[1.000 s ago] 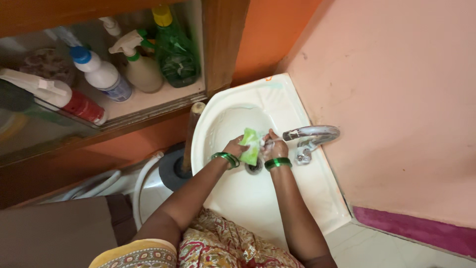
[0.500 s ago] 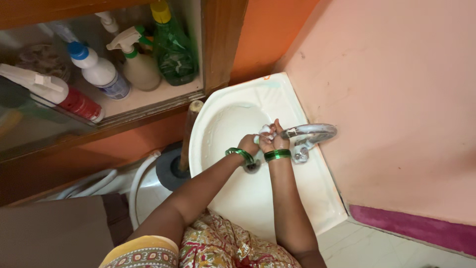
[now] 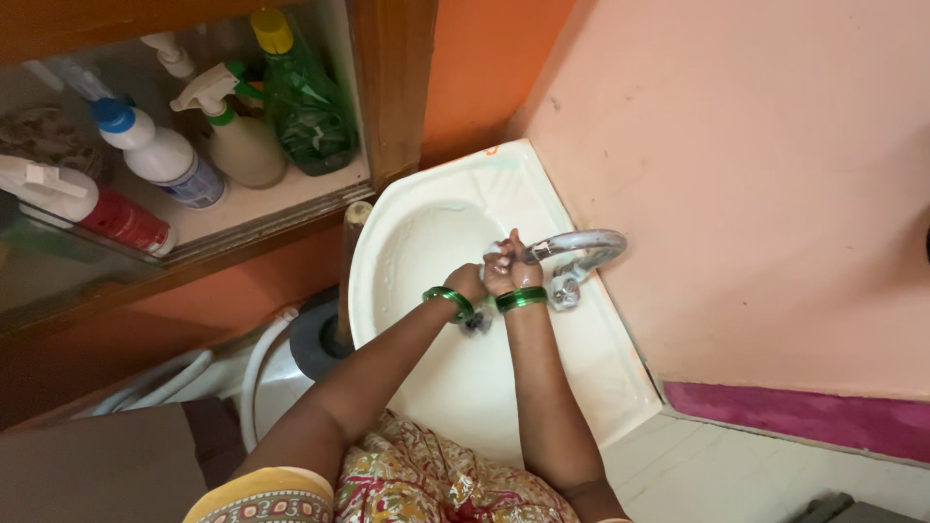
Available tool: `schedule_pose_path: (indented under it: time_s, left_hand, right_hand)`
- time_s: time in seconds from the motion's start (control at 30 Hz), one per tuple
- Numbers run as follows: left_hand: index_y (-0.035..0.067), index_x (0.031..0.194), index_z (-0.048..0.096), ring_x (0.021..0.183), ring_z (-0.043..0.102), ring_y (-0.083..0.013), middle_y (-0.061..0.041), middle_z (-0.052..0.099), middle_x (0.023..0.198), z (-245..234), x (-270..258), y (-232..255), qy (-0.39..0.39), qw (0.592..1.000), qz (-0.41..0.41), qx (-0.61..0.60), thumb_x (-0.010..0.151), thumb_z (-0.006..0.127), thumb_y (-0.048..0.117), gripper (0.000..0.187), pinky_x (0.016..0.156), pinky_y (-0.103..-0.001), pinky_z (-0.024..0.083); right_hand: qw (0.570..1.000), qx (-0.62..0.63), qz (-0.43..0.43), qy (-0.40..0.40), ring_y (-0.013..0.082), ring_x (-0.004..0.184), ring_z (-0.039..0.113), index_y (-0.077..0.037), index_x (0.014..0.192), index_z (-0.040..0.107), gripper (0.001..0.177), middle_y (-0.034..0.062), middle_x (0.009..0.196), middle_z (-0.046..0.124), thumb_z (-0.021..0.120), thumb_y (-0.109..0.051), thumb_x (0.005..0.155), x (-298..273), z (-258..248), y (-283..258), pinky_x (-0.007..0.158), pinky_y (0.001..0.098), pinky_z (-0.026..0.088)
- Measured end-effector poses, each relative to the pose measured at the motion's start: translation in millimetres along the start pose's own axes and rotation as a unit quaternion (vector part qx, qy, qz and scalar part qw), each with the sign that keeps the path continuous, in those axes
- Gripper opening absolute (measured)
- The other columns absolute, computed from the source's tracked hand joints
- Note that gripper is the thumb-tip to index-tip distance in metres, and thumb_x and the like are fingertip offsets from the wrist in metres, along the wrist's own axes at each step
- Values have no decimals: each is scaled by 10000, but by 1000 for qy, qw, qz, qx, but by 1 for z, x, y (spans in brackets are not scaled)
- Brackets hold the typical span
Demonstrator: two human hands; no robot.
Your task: The person scrubs a white bathroom sink with a green sponge, focusing on the basin, faucet, and surrounding surfaces. They rinse the sponge under running water and continue wiping the sink until the end of the clip.
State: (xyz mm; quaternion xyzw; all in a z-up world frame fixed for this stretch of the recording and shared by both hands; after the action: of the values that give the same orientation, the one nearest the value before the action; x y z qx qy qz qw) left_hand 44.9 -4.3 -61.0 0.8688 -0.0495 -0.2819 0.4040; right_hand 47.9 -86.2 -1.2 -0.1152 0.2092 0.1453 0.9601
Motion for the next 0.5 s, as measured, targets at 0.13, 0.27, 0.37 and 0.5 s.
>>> schedule_pose_path:
  time_s: [0.13, 0.27, 0.37, 0.5]
  left_hand:
    - [40, 1249, 700, 1046, 719, -343, -222, 736, 1146, -2, -14, 12, -65, 993, 56, -77, 838, 720, 246, 460, 949, -431, 548]
    - [69, 1284, 690, 1023, 717, -328, -201, 742, 1143, -10, -33, 35, -105, 962, 113, -227, 852, 692, 244, 466, 936, -416, 542]
    - [90, 1310, 683, 1006, 715, -318, -186, 746, 1141, -14, -42, 46, -97, 955, 121, -251, 862, 671, 243, 473, 925, -405, 538]
    - [85, 1328, 648, 1004, 717, -301, -192, 745, 1127, -30, -42, 51, -37, 993, 63, -93, 893, 681, 280, 477, 948, -390, 527]
  right_hand:
    - [994, -90, 14, 53, 81, 501, 455, -119, 707, 584, 344, -6, 643, 530, 710, -305, 968, -21, 24, 28, 359, 185, 285]
    - [994, -96, 51, -2, 75, 486, 424, -105, 692, 565, 368, 12, 654, 540, 670, -287, 995, -64, 97, 49, 358, 176, 269]
    - [979, -190, 8, -74, 88, 492, 461, -103, 700, 584, 361, 37, 672, 581, 637, -305, 996, -102, 163, 9, 384, 186, 339]
    - [729, -654, -203, -24, 156, 624, 677, -56, 829, 702, 319, 74, 746, 715, 620, -283, 1038, -139, 226, -57, 589, 263, 559]
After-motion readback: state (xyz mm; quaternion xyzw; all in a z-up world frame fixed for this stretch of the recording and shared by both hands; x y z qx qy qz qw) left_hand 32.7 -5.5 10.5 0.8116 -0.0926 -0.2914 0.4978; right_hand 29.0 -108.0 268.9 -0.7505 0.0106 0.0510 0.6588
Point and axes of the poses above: each hand's wrist, its own x-axis towards the middle knuckle, its own z-axis out of the palm, y = z × x, the point moved 8 cm from there along x, towards the middle knuckle
